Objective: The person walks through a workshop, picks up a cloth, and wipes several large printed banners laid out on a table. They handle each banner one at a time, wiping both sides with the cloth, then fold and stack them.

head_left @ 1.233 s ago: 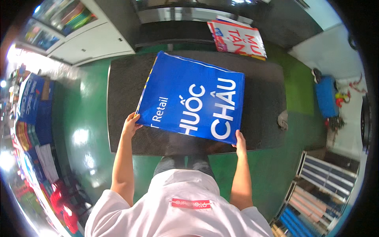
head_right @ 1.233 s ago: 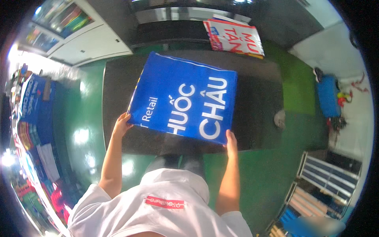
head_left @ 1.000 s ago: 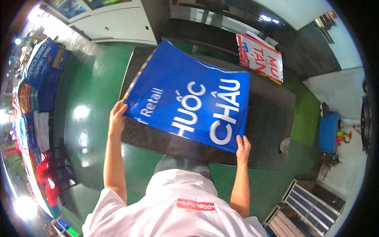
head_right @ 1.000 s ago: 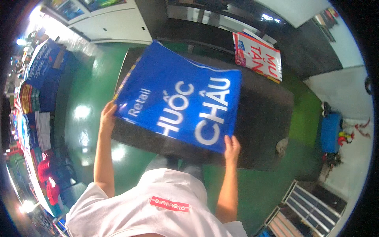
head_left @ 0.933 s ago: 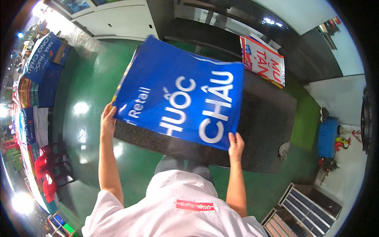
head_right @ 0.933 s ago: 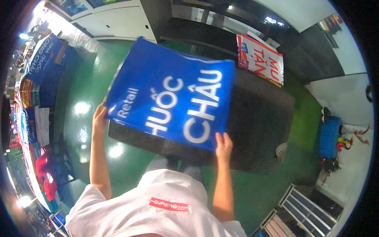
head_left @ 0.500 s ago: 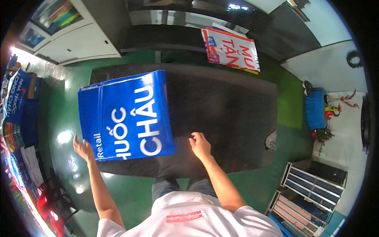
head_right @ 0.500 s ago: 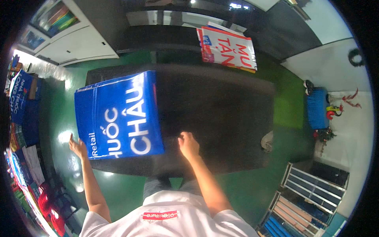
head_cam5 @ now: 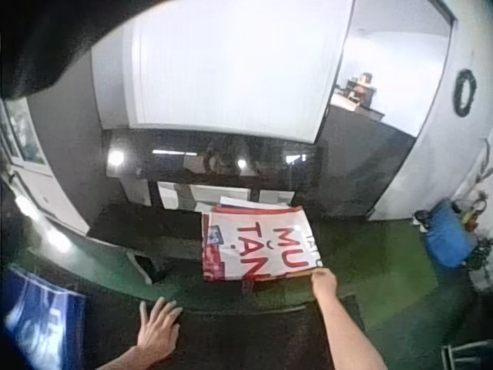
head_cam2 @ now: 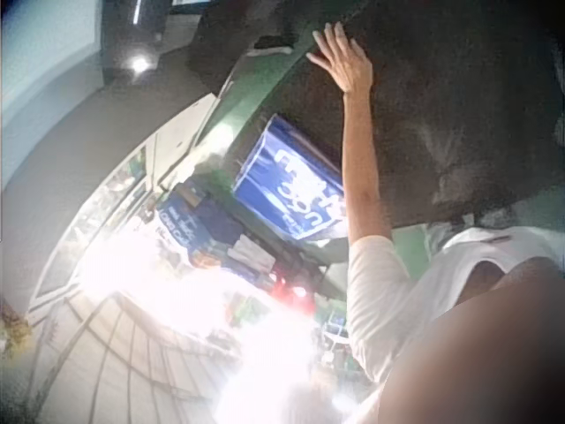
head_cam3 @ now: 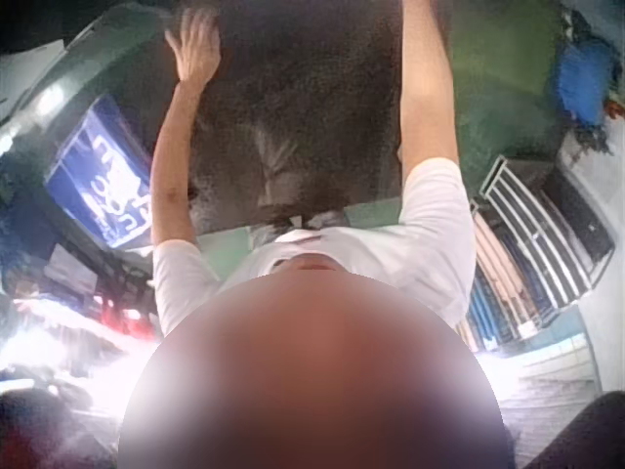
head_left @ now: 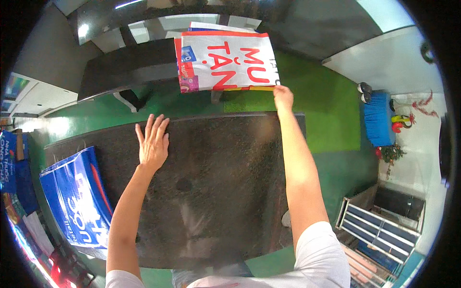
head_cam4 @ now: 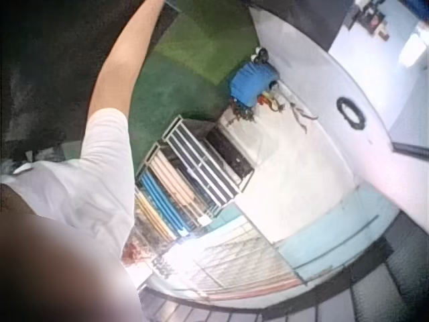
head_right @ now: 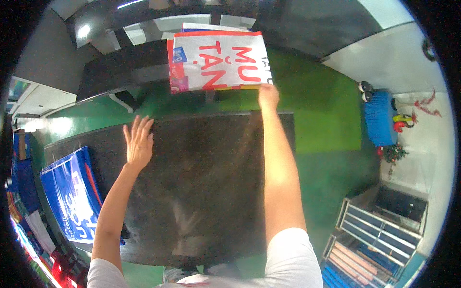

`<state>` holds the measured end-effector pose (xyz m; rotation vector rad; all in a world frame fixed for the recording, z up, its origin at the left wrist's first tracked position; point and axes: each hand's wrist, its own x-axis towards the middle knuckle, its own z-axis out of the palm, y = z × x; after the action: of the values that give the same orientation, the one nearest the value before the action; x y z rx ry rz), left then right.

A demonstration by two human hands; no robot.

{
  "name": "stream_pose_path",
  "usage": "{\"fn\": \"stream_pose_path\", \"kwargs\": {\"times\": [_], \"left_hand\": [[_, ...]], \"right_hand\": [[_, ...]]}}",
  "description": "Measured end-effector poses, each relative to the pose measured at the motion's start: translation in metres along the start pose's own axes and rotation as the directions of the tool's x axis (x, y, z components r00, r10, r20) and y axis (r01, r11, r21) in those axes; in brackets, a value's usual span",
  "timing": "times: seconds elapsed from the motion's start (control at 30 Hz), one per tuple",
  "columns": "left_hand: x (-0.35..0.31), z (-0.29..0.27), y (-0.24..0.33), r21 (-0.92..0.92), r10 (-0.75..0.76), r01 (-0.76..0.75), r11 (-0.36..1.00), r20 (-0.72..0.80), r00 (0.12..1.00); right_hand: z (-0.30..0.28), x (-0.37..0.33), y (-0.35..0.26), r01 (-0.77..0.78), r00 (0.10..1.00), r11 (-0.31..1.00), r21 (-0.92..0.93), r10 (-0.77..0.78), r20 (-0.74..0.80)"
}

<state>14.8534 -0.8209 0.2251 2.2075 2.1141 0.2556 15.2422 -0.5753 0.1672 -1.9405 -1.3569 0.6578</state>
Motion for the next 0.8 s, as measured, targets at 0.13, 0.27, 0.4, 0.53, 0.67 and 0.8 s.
{"fn": "stream_pose_path", "kwargs": {"times": [0.13, 0.27, 0.4, 0.53, 0.67, 0.8], "left_hand": [[0.008, 0.005, 0.009, 0.014, -0.123, 0.122, 0.992, 0.094, 0.988], [0.01, 0.002, 0.01, -0.011, -0.073, 0.074, 0.997, 0.034, 0.997], [0.012, -0.001, 0.009, -0.048, -0.104, 0.107, 0.993, 0.056, 0.993], [0.014, -0.003, 0.009, -0.085, -0.107, 0.111, 0.99, 0.053, 0.993], [0.016, -0.004, 0.011, -0.103, -0.1, 0.103, 0.989, 0.031, 0.994], [0.018, -0.004, 0.015, -0.112, -0.118, 0.121, 0.986, 0.035, 0.992]], "right_hand": [[0.045, 0.095, 0.034, -0.628, 0.74, 0.504, 0.593, 0.622, 0.256], [0.121, 0.126, 0.054, -0.729, 0.651, 0.371, 0.575, 0.634, 0.416], [0.189, 0.118, 0.051, -0.748, 0.566, 0.346, 0.567, 0.779, 0.271], [0.213, 0.108, 0.043, -0.726, 0.572, 0.417, 0.547, 0.807, 0.144], [0.201, 0.106, 0.049, -0.718, 0.588, 0.418, 0.556, 0.792, 0.164], [0.187, 0.108, 0.052, -0.709, 0.573, 0.263, 0.655, 0.756, 0.316]]}}
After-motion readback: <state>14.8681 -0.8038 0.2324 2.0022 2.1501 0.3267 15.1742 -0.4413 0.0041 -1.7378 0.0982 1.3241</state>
